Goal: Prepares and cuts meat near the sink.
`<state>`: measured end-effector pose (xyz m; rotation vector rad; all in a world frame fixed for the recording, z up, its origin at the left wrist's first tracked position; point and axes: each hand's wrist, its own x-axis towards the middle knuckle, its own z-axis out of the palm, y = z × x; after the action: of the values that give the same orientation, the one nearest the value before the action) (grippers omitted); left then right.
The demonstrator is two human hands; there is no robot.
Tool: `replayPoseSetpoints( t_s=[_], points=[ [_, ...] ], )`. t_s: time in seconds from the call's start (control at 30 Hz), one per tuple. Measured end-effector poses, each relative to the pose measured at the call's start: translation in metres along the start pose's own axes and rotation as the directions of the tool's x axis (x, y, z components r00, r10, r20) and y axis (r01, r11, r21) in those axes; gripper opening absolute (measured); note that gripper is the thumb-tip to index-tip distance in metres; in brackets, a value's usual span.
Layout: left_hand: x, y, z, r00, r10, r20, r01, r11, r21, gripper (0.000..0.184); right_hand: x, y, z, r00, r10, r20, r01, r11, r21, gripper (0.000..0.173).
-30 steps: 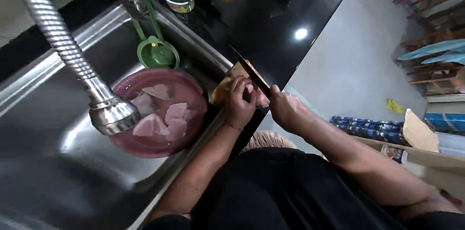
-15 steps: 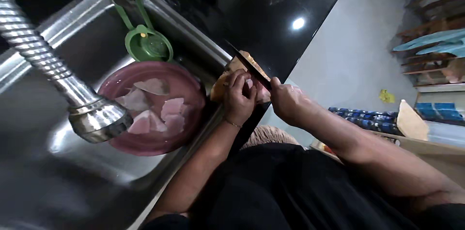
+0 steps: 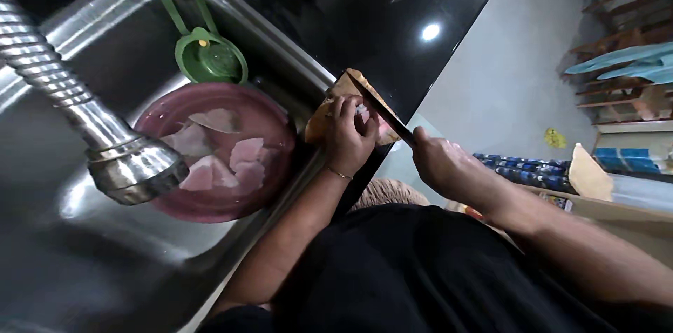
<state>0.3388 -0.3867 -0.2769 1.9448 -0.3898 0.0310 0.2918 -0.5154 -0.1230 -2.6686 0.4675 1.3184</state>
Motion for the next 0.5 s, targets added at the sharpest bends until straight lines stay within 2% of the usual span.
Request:
replayPoseSetpoints(
  t_s=[0.2,0.4,0.5],
  points=[
    [0.002,0.003,-0.002,0.999,-0.044,0.024,0.044,0.999,0.000,0.037,0.032,-0.019,-0.008,0.992,-0.057,-0.114,0.058,0.998,0.006,0.020],
    [0.000,0.004,0.003,1.000,-0.012,-0.022,0.012,0.999,0.030,0.033,-0.003,0.003,0.006,0.999,0.012,-0.038,-0.013,1.000,-0.016,0.023],
    [0.000,0.003,0.003,1.000,0.017,-0.017,-0.017,1.000,0.019,0.034,-0.015,0.016,0.021,0.996,0.040,-0.076,-0.044,0.998,-0.041,0.021]
  ],
)
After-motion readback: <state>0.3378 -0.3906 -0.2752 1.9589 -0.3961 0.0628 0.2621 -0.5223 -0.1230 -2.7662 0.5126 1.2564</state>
